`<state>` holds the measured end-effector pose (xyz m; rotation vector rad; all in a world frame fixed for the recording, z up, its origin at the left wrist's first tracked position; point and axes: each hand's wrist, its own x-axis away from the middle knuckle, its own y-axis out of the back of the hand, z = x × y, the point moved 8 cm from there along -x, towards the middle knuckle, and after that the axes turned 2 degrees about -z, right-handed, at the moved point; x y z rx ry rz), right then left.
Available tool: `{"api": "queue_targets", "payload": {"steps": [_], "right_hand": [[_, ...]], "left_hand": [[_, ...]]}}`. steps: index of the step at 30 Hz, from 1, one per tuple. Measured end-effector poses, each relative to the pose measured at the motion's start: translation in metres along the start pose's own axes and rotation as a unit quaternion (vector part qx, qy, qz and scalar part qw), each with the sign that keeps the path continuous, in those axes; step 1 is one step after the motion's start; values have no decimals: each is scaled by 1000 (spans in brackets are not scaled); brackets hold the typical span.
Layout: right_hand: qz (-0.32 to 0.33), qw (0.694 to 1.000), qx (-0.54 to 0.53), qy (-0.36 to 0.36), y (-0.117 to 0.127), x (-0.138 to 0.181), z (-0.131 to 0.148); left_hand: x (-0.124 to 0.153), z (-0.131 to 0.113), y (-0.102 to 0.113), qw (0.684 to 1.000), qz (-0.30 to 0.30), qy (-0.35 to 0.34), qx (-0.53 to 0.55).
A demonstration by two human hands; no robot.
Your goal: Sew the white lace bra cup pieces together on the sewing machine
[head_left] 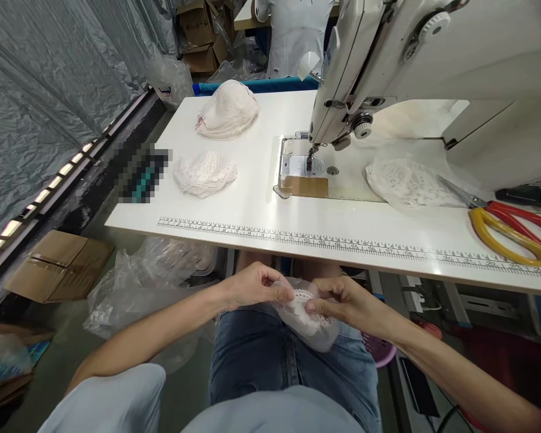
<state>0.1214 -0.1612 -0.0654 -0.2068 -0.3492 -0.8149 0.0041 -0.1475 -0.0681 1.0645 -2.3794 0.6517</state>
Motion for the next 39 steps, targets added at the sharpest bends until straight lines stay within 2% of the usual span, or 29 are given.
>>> {"api": "queue_targets", "payload": {"steps": [8,14,21,25,28,32,35,39], "right_hand": [[15,994,-106,-9,5,0,-5],[65,987,-141,-28,4,6,-12],[78,982,-168,-31,6,13,-21],[89,978,-185,-22,3,15,-18],[73,980,-183,-20,3,15,-16],[4,985,-166,-49,8,11,-25],[-22,985,-159,-58,10,10,-28],[-20,990,-130,-52,8,10,-23]], "left_hand": [[-4,-2,-1,999,-27,-3,26],[-4,5,4,995,-50,24,82],[-5,4,-2,997,-10,10,81],[-5,2,-8,997,20,2,71],[-7,2,-8,996,12,0,84],[-9,8,-10,997,-14,3,74],[-11,15,-16,999,-29,10,16],[-12,15,-22,996,-57,-2,-66]]}}
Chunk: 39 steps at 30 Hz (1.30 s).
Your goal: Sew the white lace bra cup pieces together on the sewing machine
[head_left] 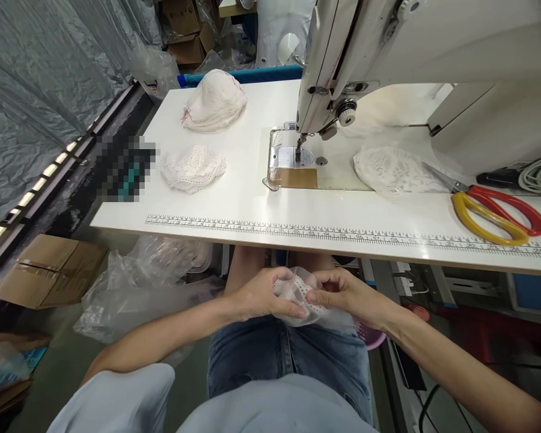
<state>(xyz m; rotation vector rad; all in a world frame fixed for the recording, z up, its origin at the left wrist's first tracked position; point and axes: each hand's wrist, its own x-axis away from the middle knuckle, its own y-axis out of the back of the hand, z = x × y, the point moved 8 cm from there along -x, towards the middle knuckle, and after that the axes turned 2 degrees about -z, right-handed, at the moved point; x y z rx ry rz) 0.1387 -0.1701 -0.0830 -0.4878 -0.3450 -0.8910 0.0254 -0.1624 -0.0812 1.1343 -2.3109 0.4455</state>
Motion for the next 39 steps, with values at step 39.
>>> {"api": "queue_targets", "payload": {"steps": [39], "right_hand": [[-23,994,92,54,2,-3,13]], "left_hand": [[2,-2,20,997,35,-9,65]]}}
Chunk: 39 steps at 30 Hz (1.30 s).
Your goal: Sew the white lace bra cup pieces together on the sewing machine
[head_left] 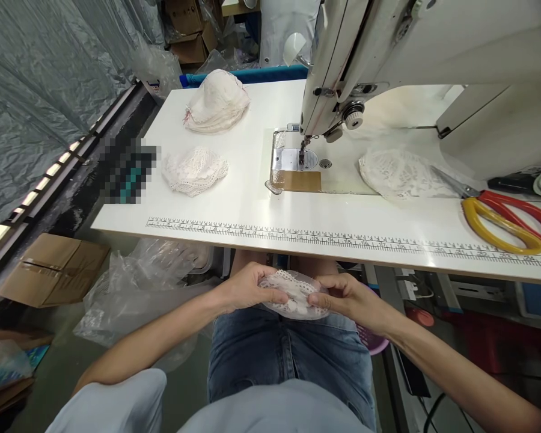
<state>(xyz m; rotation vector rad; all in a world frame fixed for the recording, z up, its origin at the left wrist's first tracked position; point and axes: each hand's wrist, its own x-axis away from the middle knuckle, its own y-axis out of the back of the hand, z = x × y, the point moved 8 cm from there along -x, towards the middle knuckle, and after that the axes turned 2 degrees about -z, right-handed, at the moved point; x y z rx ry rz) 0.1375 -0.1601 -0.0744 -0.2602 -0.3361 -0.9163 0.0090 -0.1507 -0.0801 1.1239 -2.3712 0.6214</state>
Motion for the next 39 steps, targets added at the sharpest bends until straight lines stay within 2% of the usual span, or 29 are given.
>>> {"api": "queue_targets", "payload": {"steps": [6,11,16,22,29,35,39], "right_hand": [[10,1000,5,5,-4,2,-4],[17,1000,9,13,-4,5,-12],[17,999,4,32,-5,5,-6],[-39,999,18,6,-3,-1,-7],[-41,999,-5,3,0,-3,-13],[-69,997,25,11,2,-5,-9],[-71,995,59,25,2,-6,-5]], "left_hand": [[0,-3,-2,1000,1,-19,14],[0,0,-2,999,4,-4,42],[0,-3,-6,1000,3,-8,21],[3,-6,-5,999,-26,-8,16],[8,-14,5,996,-57,-67,-31],[16,-17,14,993,-95,-69,2],[19,-17,20,990,-116,-75,-25]]}}
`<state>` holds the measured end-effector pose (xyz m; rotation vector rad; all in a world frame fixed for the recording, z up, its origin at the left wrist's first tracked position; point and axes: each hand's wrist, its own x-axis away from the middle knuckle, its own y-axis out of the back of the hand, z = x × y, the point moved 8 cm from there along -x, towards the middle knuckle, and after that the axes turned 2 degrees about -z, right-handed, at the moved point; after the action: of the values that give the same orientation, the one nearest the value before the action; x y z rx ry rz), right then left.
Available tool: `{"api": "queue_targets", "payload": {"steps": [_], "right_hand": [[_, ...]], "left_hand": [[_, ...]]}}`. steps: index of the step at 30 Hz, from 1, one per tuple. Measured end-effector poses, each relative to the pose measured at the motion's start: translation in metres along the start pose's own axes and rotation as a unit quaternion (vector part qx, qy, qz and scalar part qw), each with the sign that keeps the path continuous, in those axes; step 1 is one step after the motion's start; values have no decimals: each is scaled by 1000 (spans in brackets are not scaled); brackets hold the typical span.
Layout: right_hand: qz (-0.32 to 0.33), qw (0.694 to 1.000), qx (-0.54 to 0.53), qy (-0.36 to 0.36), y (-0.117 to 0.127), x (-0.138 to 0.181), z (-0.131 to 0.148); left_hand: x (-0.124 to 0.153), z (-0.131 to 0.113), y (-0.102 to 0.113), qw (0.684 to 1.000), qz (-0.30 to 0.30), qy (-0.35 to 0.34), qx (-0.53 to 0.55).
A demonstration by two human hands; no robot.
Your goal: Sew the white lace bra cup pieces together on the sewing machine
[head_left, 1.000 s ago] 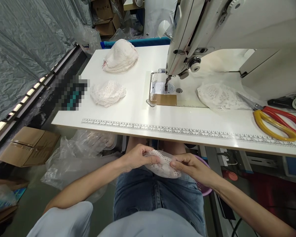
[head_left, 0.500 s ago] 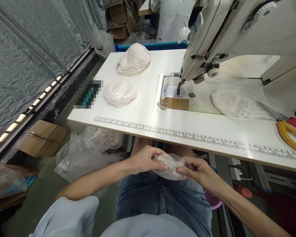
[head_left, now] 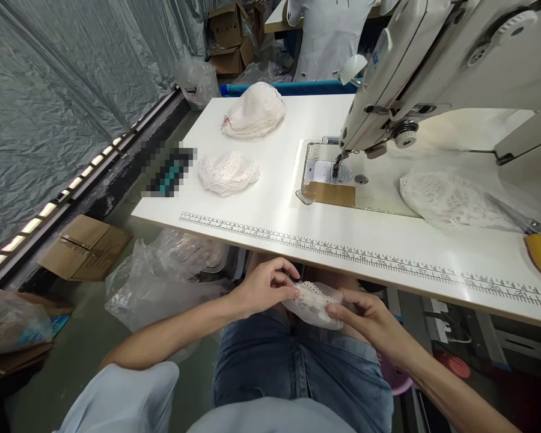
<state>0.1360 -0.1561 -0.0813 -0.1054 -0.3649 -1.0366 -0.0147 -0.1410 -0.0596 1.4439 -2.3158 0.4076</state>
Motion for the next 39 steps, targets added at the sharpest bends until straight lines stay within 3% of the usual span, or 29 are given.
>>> {"api": "queue_targets", "payload": {"steps": [8,13,20,25,34,39], "right_hand": [[1,998,57,25,1,-2,0],[-7,997,67,26,1,-4,0],[-3,999,45,25,0,-9,1],[6,999,27,18,1,-8,3],[72,995,-62,23,-8,-5,12],[97,990,-98,34,-12,-4,13]], "left_hand": [[-5,3,5,999,-30,5,-22],[-3,0,1,999,1,-21,-29],[-5,1,-4,999,27,4,-38],[-5,2,4,999,-16,24,-38],[0,-9,8,994,-48,-31,-96],[2,-8,7,997,-51,-24,-56]]}}
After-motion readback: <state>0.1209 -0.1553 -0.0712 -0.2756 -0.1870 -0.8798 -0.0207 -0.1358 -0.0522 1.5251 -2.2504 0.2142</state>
